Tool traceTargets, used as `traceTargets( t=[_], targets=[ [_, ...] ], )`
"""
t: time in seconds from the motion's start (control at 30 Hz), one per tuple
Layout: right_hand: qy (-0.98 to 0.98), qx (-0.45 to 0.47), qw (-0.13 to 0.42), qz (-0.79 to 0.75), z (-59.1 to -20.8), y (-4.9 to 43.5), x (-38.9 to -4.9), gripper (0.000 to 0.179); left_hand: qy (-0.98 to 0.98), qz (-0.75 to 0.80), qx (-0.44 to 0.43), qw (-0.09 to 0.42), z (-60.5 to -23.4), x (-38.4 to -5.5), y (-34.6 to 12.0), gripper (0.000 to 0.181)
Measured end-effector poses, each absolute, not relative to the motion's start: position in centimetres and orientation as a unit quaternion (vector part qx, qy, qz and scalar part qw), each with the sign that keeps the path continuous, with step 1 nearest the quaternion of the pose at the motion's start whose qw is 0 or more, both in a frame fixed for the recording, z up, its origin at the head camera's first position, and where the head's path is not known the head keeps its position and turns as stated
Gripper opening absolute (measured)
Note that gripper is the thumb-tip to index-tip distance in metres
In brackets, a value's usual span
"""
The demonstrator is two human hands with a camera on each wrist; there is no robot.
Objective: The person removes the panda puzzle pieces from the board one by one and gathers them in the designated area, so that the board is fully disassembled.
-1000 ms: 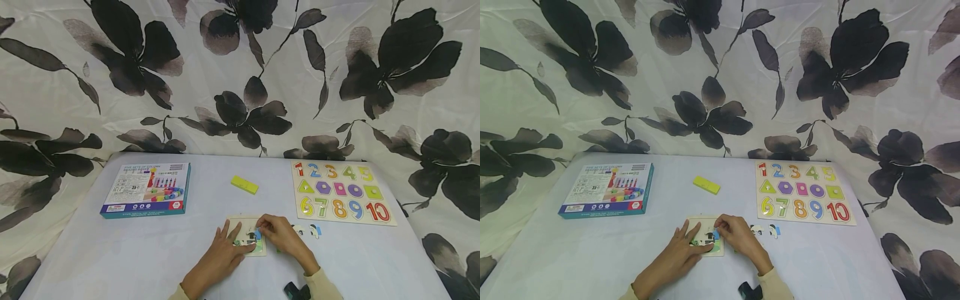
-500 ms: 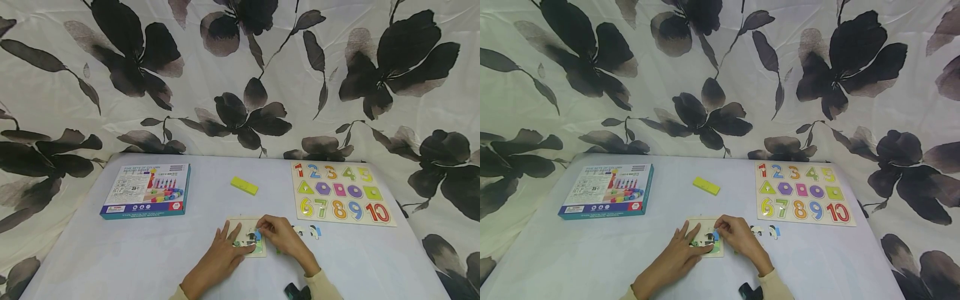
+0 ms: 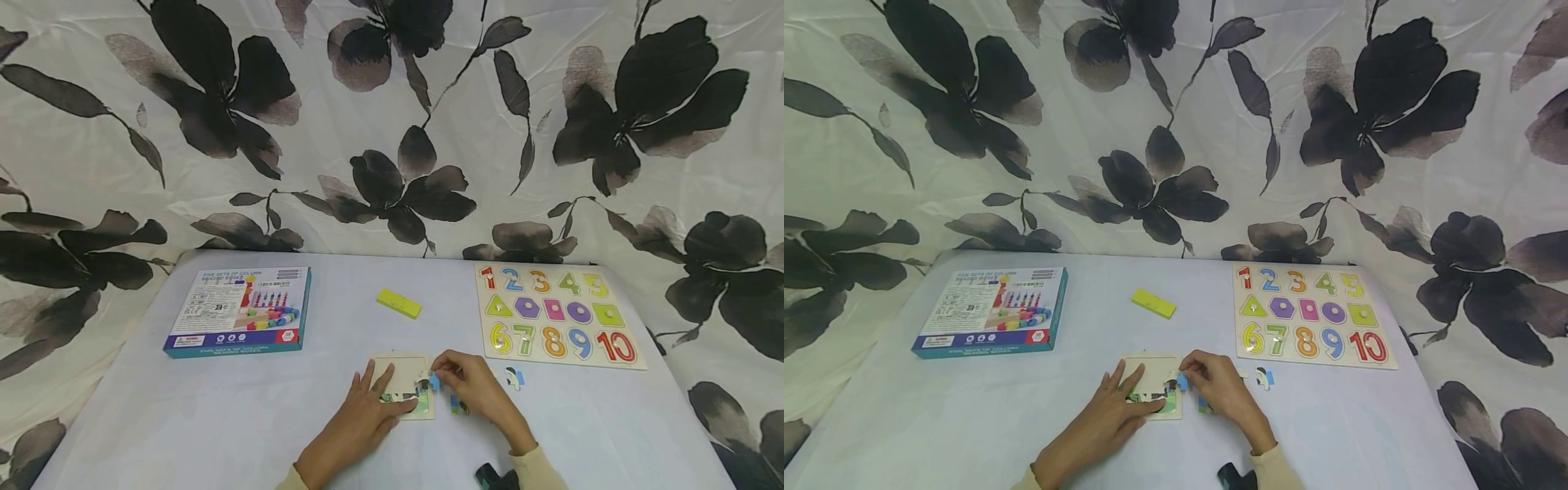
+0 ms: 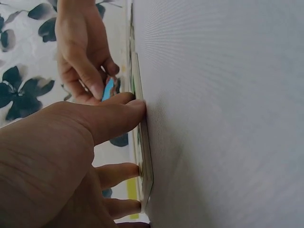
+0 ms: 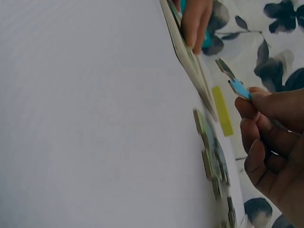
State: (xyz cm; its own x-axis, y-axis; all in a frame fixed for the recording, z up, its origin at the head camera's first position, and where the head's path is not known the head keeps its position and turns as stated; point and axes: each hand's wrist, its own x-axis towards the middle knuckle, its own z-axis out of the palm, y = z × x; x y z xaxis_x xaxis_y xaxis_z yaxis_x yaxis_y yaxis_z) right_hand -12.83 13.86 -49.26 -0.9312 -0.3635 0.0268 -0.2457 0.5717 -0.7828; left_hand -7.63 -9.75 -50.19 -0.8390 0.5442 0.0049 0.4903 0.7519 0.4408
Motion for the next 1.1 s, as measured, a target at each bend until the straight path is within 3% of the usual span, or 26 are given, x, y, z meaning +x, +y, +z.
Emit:
traceTargets(
  t=[0.53, 1.1],
  targets=[
    [0.898, -0.077, 0.065, -0.428, -49.1, 20.1, -12.0, 0.011, 0.934, 0.227, 0.269, 0.059, -50.3, -7.6, -9.7, 0.038],
    [0.916, -0.059, 0.081, -0.389, -48.8, 26.2, -10.6, 0.008, 0.934, 0.23, 0.263, 0.067, -50.3, -7.5, -9.7, 0.039]
  ],
)
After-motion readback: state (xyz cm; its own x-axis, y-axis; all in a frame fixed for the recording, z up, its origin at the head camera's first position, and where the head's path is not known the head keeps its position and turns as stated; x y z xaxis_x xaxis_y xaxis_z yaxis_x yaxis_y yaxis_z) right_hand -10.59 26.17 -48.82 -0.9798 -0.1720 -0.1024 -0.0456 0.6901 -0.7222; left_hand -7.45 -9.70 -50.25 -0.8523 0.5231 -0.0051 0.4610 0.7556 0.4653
